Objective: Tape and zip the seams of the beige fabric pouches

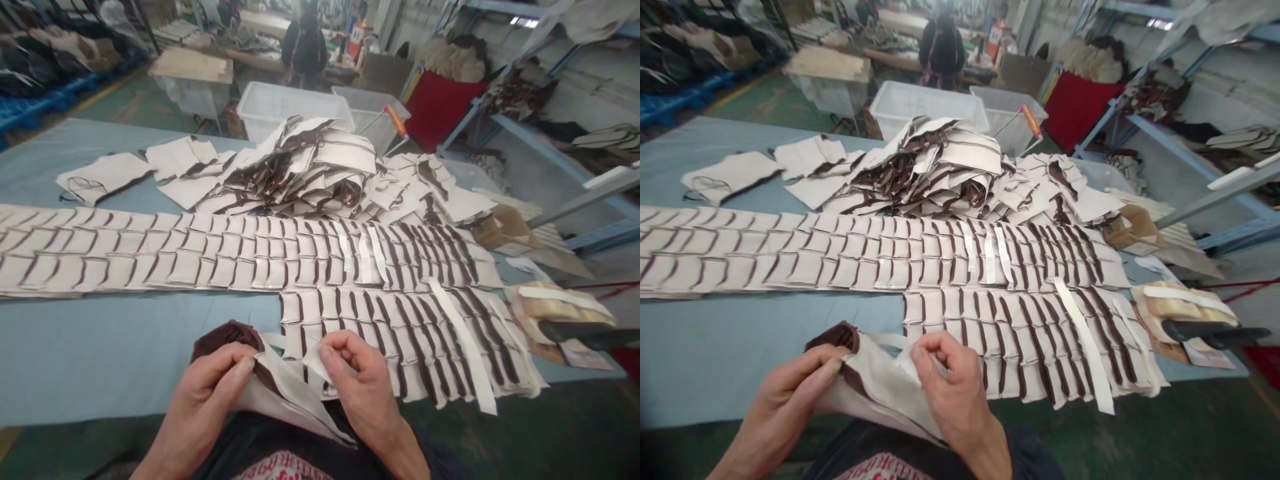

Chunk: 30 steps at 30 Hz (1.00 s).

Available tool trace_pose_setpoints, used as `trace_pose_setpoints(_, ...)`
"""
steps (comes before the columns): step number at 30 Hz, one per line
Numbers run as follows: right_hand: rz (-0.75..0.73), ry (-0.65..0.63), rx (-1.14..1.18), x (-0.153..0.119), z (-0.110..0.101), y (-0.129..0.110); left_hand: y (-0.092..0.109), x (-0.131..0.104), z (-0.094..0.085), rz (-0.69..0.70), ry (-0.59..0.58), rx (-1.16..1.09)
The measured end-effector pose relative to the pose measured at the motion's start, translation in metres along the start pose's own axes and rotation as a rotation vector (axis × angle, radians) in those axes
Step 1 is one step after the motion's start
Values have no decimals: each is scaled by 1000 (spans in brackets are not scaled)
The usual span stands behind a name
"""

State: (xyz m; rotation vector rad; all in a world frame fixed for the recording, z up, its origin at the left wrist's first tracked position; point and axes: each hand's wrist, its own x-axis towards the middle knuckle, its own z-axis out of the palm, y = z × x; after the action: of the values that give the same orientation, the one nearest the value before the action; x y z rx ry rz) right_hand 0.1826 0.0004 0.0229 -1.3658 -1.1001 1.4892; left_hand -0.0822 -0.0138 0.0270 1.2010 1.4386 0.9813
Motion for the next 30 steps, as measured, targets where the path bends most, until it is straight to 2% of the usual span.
trace_pose_setpoints(1, 31, -91, -10, -11, -4, -8, 2, 5, 1, 25, -17, -1)
trace_pose_setpoints(3, 115, -355, -19, -34, -3, -20, 4, 15, 1, 67, -73, -10)
trace_pose_setpoints(4, 95, -428, -60, -44, 1, -23, 5, 19, 1, 82, -96, -22)
trace_pose_setpoints(5, 27, -410, -117, -51, 7, -26, 7, 22, 2, 94, -109, -39)
trace_pose_setpoints(6, -73, -327, -183, -54, 14, -28, 9, 23, 4, 101, -105, -58)
trace_pose_setpoints(8, -311, -76, -292, -49, 29, -36, 17, 22, 8, 102, -63, -93)
trace_pose_setpoints(10, -566, 109, -343, -36, 38, -47, 26, 20, 13, 103, -56, -108)
trace_pose_setpoints(11, -650, 95, -370, -28, 40, -53, 31, 19, 14, 102, -70, -112)
trace_pose_setpoints(13, -730, 73, -436, -16, 39, -65, 37, 18, 17, 92, -133, -126)
trace_pose_setpoints(15, -748, 76, -479, -10, 35, -72, 37, 18, 18, 67, -161, -142)
trace_pose_setpoints(19, -728, 115, -480, -10, 33, -69, 29, 15, 19, 19, -129, -193)
trace_pose_setpoints(23, -651, 118, -481, -10, 37, -61, 22, 9, 20, -46, -179, -268)
trace_pose_setpoints(30, -497, 120, -402, -8, 38, -55, 18, 5, 21, -85, -164, -248)
